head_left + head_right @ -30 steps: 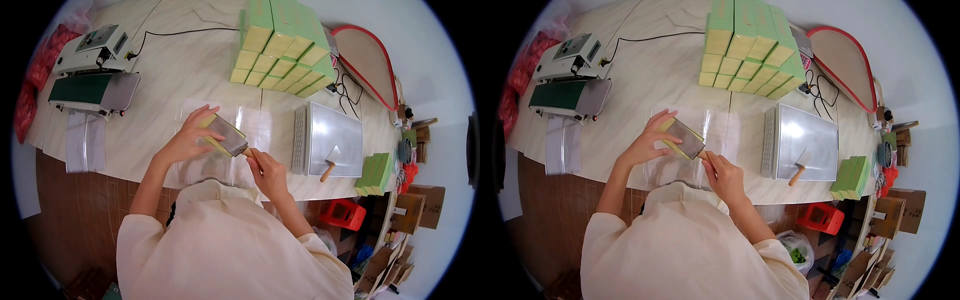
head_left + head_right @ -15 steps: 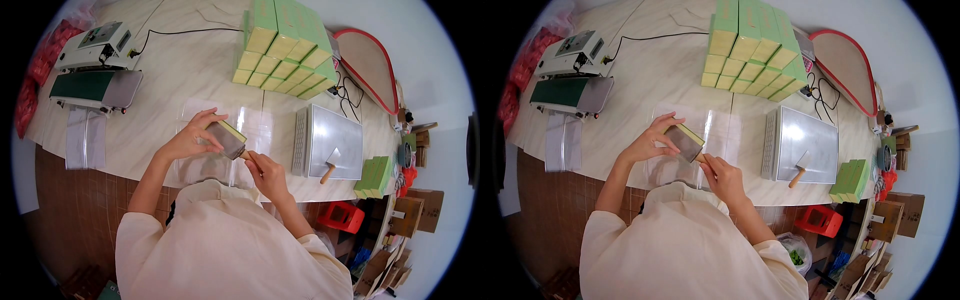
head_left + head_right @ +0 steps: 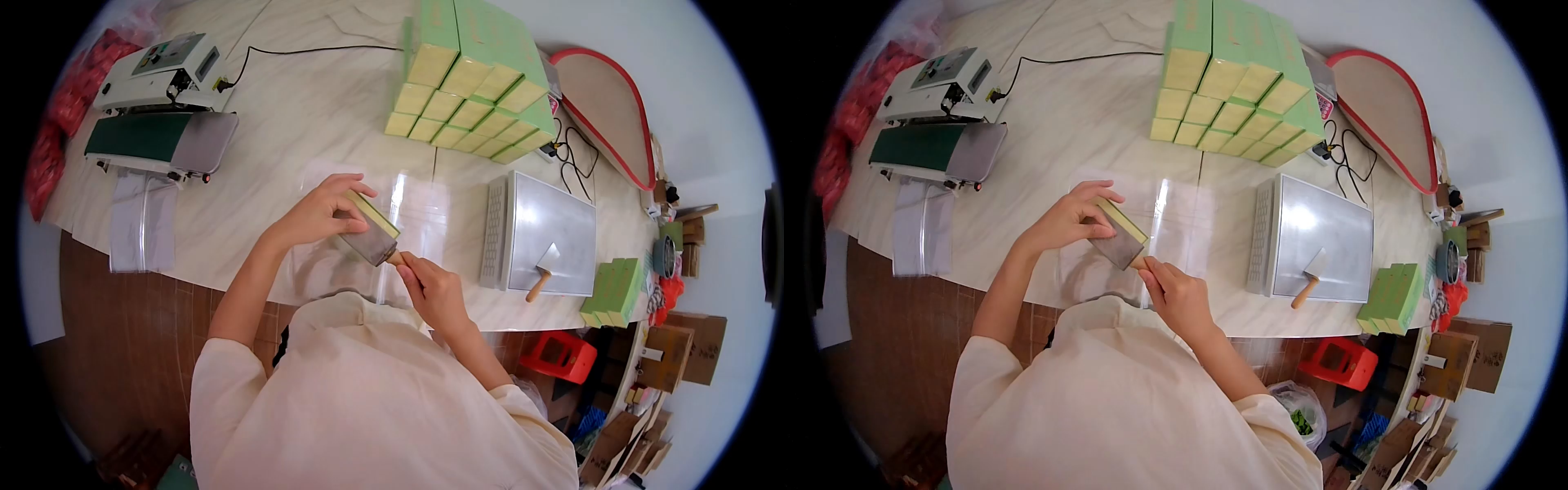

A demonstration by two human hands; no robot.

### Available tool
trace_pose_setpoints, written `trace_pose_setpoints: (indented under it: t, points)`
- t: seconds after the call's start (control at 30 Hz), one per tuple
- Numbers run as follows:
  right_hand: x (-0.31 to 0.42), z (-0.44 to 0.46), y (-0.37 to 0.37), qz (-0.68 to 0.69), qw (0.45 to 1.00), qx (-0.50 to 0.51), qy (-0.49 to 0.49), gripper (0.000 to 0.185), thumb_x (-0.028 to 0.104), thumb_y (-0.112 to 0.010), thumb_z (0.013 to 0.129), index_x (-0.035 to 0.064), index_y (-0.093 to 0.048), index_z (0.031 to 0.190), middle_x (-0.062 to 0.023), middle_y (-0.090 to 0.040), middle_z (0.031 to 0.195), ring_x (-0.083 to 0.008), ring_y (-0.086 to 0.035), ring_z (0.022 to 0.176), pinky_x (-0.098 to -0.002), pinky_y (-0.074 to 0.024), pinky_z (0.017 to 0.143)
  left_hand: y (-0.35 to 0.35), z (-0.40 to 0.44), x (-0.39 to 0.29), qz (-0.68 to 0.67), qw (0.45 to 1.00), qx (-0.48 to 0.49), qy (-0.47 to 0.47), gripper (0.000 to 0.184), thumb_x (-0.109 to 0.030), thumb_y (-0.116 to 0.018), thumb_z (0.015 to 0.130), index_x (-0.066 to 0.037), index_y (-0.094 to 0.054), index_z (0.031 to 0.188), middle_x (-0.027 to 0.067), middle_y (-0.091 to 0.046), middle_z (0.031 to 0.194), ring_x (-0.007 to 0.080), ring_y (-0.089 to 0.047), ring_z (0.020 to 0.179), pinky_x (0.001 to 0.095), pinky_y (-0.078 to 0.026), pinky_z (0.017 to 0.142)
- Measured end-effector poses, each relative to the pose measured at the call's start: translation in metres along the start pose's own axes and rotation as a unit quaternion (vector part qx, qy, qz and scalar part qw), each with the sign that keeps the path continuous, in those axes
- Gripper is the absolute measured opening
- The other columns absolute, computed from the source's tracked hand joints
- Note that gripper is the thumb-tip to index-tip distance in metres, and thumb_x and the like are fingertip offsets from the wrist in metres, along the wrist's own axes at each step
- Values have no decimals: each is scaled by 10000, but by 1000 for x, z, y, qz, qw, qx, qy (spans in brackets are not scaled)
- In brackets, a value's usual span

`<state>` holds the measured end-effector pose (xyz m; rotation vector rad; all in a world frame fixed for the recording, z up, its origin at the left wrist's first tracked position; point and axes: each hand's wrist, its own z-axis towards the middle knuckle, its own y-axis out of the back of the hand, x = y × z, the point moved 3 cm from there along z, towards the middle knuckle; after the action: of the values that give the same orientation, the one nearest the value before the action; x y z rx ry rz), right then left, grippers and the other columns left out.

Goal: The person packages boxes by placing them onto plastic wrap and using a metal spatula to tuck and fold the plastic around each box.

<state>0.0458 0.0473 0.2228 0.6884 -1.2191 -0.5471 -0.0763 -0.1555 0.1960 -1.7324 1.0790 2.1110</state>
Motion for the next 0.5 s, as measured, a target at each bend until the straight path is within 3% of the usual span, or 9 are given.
trace_pose_setpoints:
  t: [0.23,0.5]
  points:
    - [-1,-15,16,-28,1000,7,-6,158,173,-642,911,52,-637,1013,-73,-662,797,-266,-620,603,-350,-484,511,6,12,2,23,998,56,23,122,-194,-759,780,-80,-718,766,26,-606,1134,229,-471,1159,358,-383,1005]
    - [-17,-40,73,4,990,80,-115,172,142,-637,917,12,-625,1028,-170,-659,827,-330,-637,671,-367,-500,597,8,22,0,77,993,89,28,129,-184,-748,782,-74,-692,746,21,-608,1083,210,-515,1095,338,-406,963]
